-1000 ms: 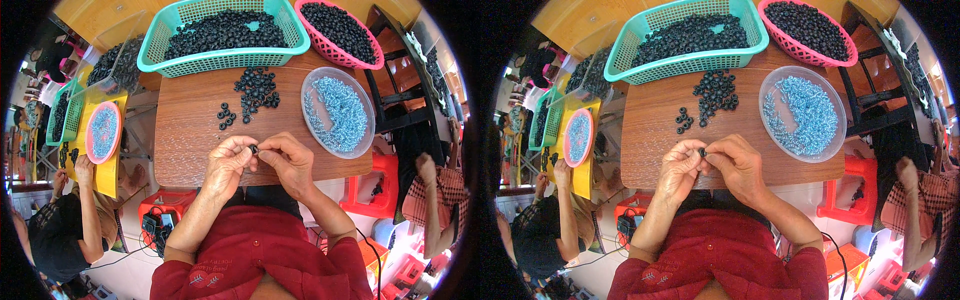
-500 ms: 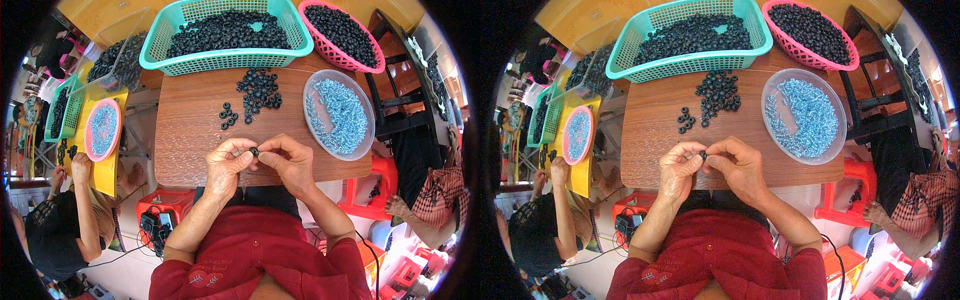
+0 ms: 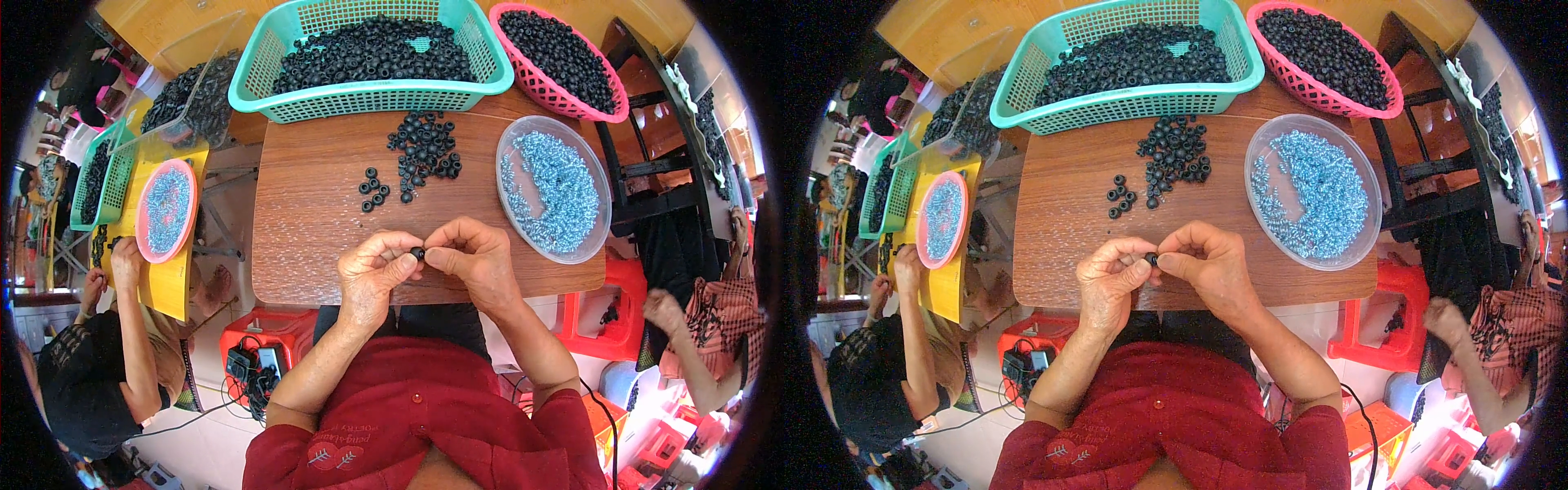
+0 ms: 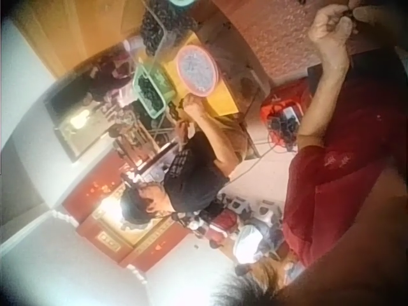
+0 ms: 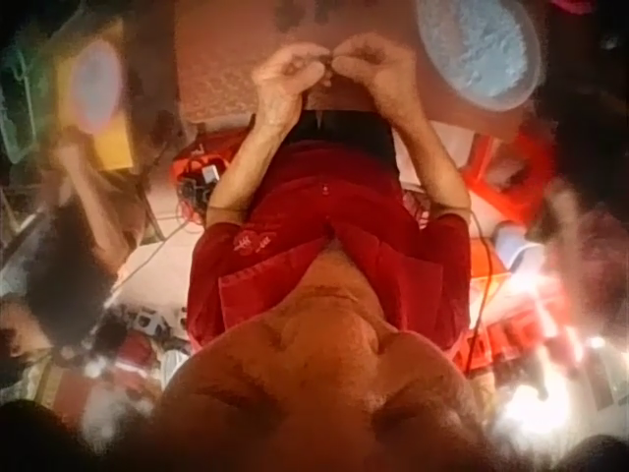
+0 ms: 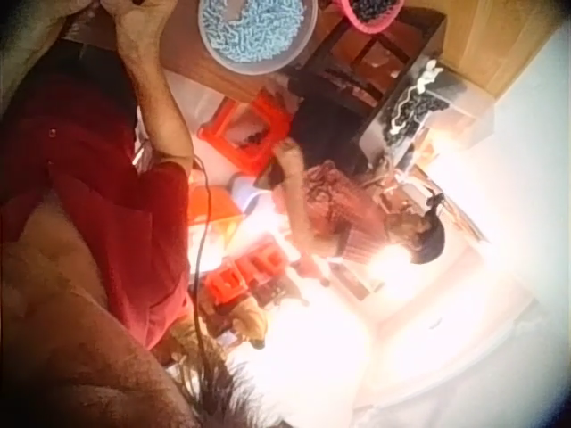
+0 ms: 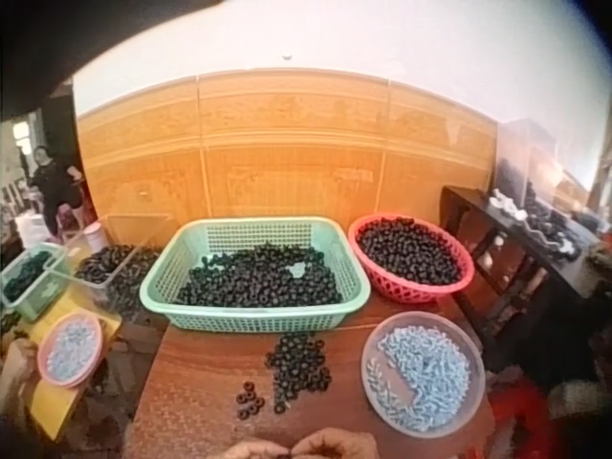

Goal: The person takes small metal rings from a dish and inserts them into black rubber grommets by hand.

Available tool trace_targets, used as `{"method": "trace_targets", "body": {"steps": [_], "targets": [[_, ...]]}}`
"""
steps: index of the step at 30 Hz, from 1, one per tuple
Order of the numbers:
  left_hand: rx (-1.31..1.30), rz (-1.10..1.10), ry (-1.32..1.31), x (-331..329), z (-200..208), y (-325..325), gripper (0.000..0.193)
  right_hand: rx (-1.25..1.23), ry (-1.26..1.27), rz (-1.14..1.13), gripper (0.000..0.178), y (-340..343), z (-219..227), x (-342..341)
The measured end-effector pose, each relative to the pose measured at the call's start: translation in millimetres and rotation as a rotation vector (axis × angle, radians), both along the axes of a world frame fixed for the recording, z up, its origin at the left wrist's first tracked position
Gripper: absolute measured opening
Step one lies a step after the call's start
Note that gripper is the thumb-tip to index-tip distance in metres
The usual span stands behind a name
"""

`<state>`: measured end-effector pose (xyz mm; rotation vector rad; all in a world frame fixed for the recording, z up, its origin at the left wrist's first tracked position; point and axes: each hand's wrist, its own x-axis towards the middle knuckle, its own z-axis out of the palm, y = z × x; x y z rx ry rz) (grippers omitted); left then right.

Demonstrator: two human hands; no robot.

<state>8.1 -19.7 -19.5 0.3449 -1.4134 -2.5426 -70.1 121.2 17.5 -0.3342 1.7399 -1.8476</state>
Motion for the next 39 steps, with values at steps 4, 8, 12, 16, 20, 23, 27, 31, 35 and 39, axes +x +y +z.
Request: {"method": "trace_targets", "body": {"steps": [4, 8, 12, 16, 20, 23, 27, 31, 35, 39], "targets": [[0.049, -0.004, -0.015, -1.2, 2.1, 1.0, 0.017, -0.053, 0.090, -0.035, 0.007, -3.1, 2.3, 5.4], [0.041, -0.003, -0.005, -0.7, 2.3, 0.5, 0.017, -0.020, 0.198, -0.065, 0.004, -5.4, 5.4, 8.6], [0.025, 0.004, -0.022, -1.0, 2.9, 0.5, 0.017, 0.002, 0.203, -0.053, 0.004, -5.7, 6.9, 9.7], [0.083, -0.013, -0.001, -1.6, 2.6, 2.0, 0.017, -0.102, 0.131, -0.080, 0.006, -6.3, 7.2, 12.0], [0.062, -0.015, 0.011, -0.6, 4.0, 1.4, 0.017, 0.096, 0.432, -0.082, 0.009, -6.2, 2.7, 9.9], [0.054, -0.009, 0.024, -0.1, 5.7, 0.6, 0.017, 0.110, 0.405, -0.086, 0.012, -8.3, 1.3, 11.6], [0.115, -0.008, 0.007, -2.4, 7.1, 2.5, 0.019, 0.171, 0.607, -0.082, 0.014, -9.2, -2.3, 10.9], [0.107, 0.039, -0.037, -4.0, 9.7, 5.0, 0.021, 0.219, 1.269, -0.180, 0.027, -16.0, -9.2, 16.8], [0.055, 0.050, -0.039, -1.3, 2.9, 3.1, 0.020, 0.281, 1.298, -0.101, 0.027, -16.3, -7.1, 18.4], [0.124, 0.025, -0.087, -0.5, -0.8, 1.9, 0.020, 0.187, 1.061, -0.066, 0.019, -11.5, -6.1, -4.1]]}}
